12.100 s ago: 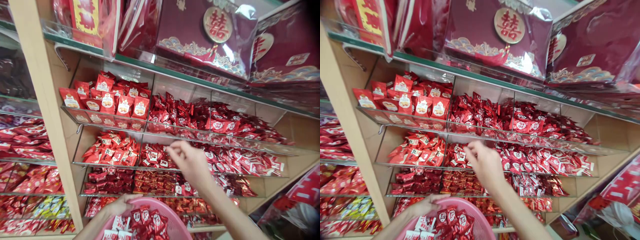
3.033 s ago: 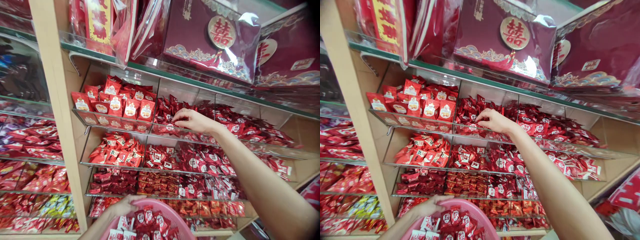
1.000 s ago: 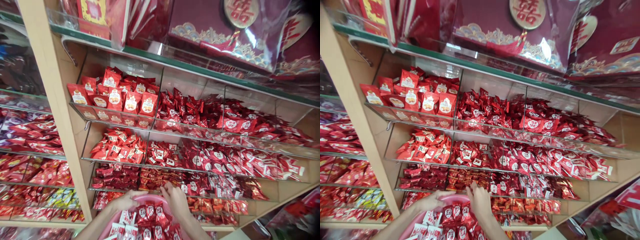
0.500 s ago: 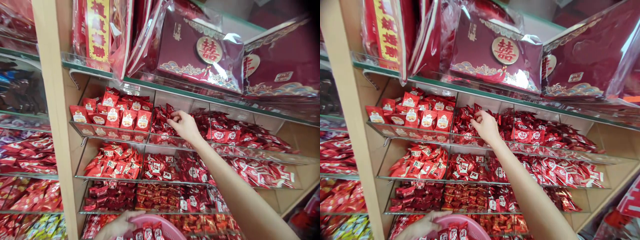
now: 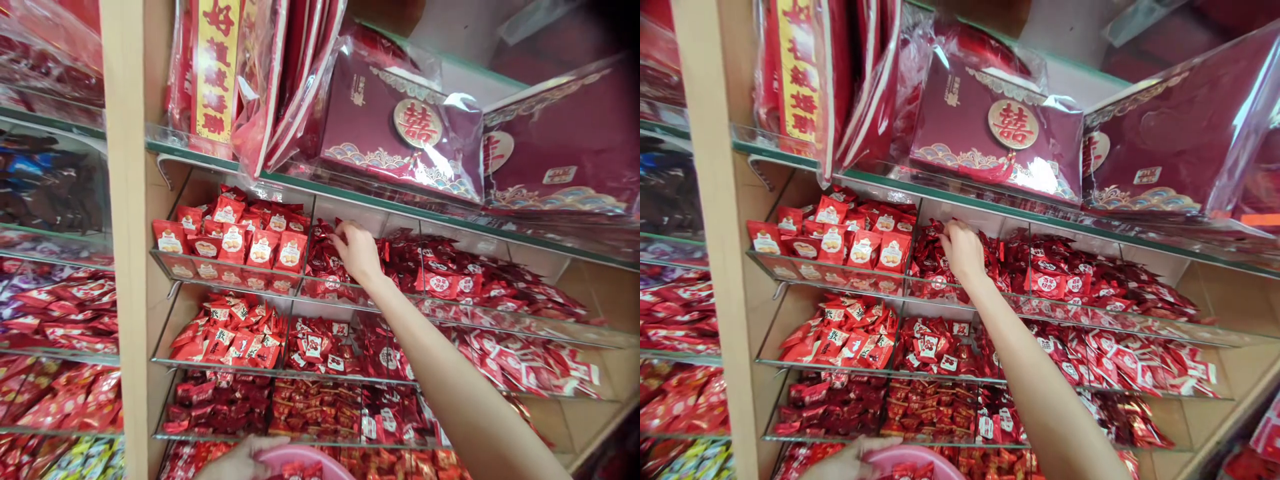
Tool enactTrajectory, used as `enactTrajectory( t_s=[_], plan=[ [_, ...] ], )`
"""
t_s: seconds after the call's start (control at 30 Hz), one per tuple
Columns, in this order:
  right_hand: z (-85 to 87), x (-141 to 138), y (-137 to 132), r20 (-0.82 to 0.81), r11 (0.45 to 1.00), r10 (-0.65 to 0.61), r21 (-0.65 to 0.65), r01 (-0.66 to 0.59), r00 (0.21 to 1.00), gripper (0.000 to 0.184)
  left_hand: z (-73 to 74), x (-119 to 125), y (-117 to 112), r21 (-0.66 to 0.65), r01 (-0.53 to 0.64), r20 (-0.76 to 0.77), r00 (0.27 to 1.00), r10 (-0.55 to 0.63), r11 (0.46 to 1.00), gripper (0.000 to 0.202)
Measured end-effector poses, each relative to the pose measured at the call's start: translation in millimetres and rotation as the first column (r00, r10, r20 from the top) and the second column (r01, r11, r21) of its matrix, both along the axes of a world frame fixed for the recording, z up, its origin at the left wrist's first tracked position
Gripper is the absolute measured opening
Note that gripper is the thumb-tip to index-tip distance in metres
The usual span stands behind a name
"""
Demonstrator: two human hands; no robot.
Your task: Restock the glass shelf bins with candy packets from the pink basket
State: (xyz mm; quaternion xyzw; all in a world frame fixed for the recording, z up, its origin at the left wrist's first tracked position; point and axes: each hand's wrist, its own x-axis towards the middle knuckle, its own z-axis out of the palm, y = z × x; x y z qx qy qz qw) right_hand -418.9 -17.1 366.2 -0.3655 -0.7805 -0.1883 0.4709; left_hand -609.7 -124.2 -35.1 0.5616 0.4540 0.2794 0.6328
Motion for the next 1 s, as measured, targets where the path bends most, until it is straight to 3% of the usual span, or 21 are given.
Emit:
enactTrajectory(
  t_s=[0.07,0.17,0.27,0.33,0.43,0.53,0.67,0.73,0.83,1.0],
  plan=[
    [0.9,8.3,-3.5,-0.220,0.995,0.085,-0.031,-0.094,0.972,0.011,0.6,1.0,-0.7,-0.044,-0.040,0.023,0.999,0.041,0.998,0.059],
    [-5.2,21.8,-23.2,-0.492,0.944,0.239,-0.085,-0.319,0.837,0.016,1.6,1.9,-0.7,-0.081,-0.055,0.016,0.998,0.056,0.995,0.060],
    [-26.7,33.9,-59.6,-0.666,0.837,0.316,-0.139,-0.529,0.675,0.021,2.7,1.6,0.4,-0.044,-0.048,-0.027,0.999,0.047,0.998,0.062],
    [-50.6,40.4,-84.8,-0.722,0.770,0.296,-0.207,-0.603,0.626,0.023,3.5,0.9,1.3,-0.009,-0.011,-0.026,1.000,0.010,1.000,0.064],
    [-101.0,45.9,-109.3,-0.731,0.638,0.215,-0.397,-0.660,0.648,0.025,4.6,-0.4,1.9,0.007,0.042,0.003,0.999,-0.042,0.999,0.067],
    [-166.0,44.5,-114.2,-0.713,0.439,0.121,-0.585,-0.682,0.690,0.027,6.3,-1.5,1.4,-0.021,0.058,0.012,0.998,-0.058,0.998,0.069],
    [-252.2,37.1,-107.9,-0.700,0.206,0.045,-0.691,-0.692,0.713,0.029,9.7,-1.5,0.1,-0.012,0.100,0.006,0.995,-0.100,0.995,0.063],
    [-284.6,35.1,-104.4,-0.676,0.132,0.056,-0.724,-0.677,0.735,0.028,11.2,-0.9,-0.2,-0.009,0.097,0.005,0.995,-0.097,0.995,0.065],
    [-317.1,34.2,-98.4,-0.591,0.110,0.126,-0.790,-0.604,0.797,0.020,12.8,0.0,-0.6,-0.021,0.097,0.016,0.995,-0.097,0.995,0.068],
    [-346.6,29.0,-88.7,-0.301,0.203,0.314,-0.905,-0.373,0.901,0.011,10.6,-0.3,-0.4,-0.003,0.087,0.038,0.996,-0.087,0.996,0.067]
  ],
)
